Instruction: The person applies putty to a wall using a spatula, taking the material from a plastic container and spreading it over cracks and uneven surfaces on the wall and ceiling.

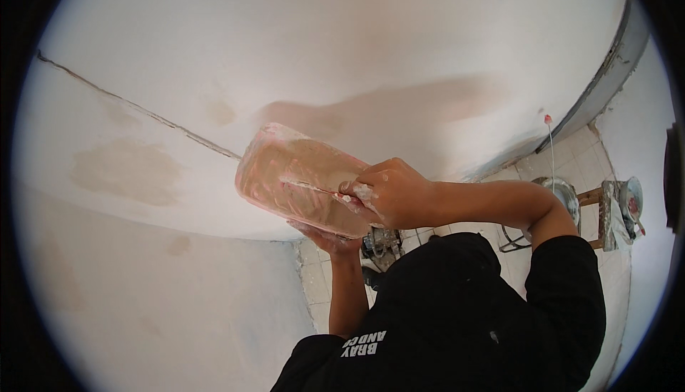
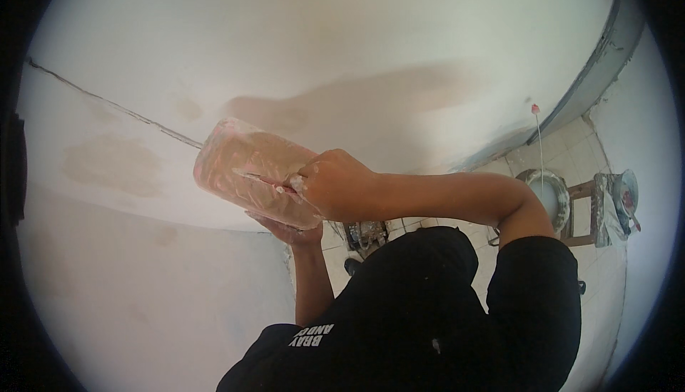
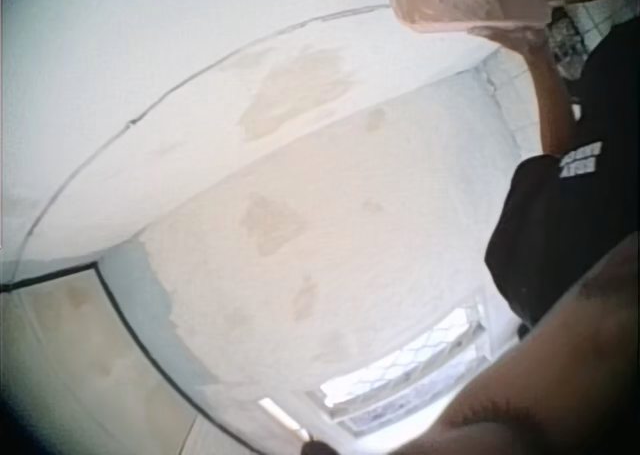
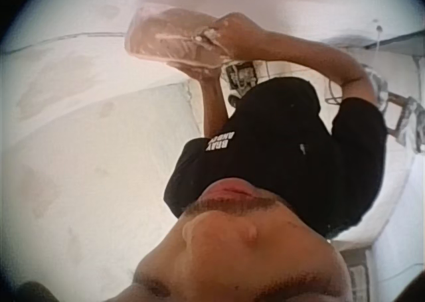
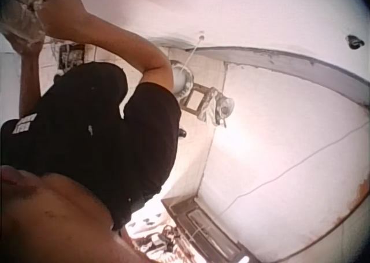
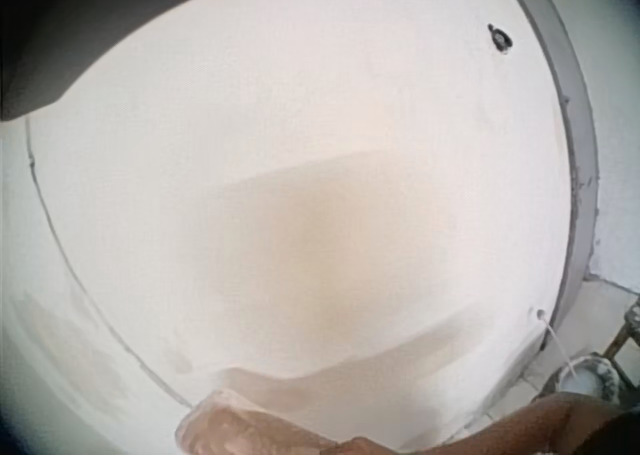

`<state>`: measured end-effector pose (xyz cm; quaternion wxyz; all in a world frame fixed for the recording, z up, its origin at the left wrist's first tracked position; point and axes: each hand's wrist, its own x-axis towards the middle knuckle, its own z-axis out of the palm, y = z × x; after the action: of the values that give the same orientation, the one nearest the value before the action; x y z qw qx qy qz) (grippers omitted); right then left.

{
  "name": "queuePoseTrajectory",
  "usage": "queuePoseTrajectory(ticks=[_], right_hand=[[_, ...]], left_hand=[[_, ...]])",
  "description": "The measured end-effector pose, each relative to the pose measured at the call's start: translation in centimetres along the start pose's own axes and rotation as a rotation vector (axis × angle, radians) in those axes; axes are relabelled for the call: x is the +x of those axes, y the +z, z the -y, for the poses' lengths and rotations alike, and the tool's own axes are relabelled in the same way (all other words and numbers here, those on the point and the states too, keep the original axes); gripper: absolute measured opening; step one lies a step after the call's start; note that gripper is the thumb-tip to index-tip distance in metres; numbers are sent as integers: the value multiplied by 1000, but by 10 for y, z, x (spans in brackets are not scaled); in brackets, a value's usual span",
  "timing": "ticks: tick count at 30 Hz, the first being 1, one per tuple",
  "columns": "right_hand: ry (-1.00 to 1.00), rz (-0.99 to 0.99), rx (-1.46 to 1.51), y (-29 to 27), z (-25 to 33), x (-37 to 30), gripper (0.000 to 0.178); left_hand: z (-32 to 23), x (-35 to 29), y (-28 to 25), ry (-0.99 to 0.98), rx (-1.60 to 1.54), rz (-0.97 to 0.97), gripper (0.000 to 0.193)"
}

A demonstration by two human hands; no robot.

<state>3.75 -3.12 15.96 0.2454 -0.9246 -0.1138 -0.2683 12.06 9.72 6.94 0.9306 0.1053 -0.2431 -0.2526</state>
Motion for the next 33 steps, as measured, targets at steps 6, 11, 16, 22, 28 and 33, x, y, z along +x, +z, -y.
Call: queuePoseTrajectory(ticks=[6, 11, 16, 22, 28, 33], right_hand=[[18, -205, 146, -44, 2, 20, 12], [-122, -233, 22, -31, -21, 23, 15], [-14, 105, 64, -15, -20, 11, 14], [-57, -214, 70, -30, -7, 24, 9], [16, 73, 98, -4, 6, 23, 12], [292, -83, 161, -7, 17, 52, 16]], left_hand=[[-3, -7, -20, 200, 615, -262, 71], [-4, -3, -8, 66, 276, -214, 72], [-2, -2, -5, 91, 473, -79, 68], [-2, 4, -7, 213, 753, -102, 69], [-20, 2, -29, 74, 22, 138, 73], [-49, -4, -57, 389, 1300, -86, 76]])
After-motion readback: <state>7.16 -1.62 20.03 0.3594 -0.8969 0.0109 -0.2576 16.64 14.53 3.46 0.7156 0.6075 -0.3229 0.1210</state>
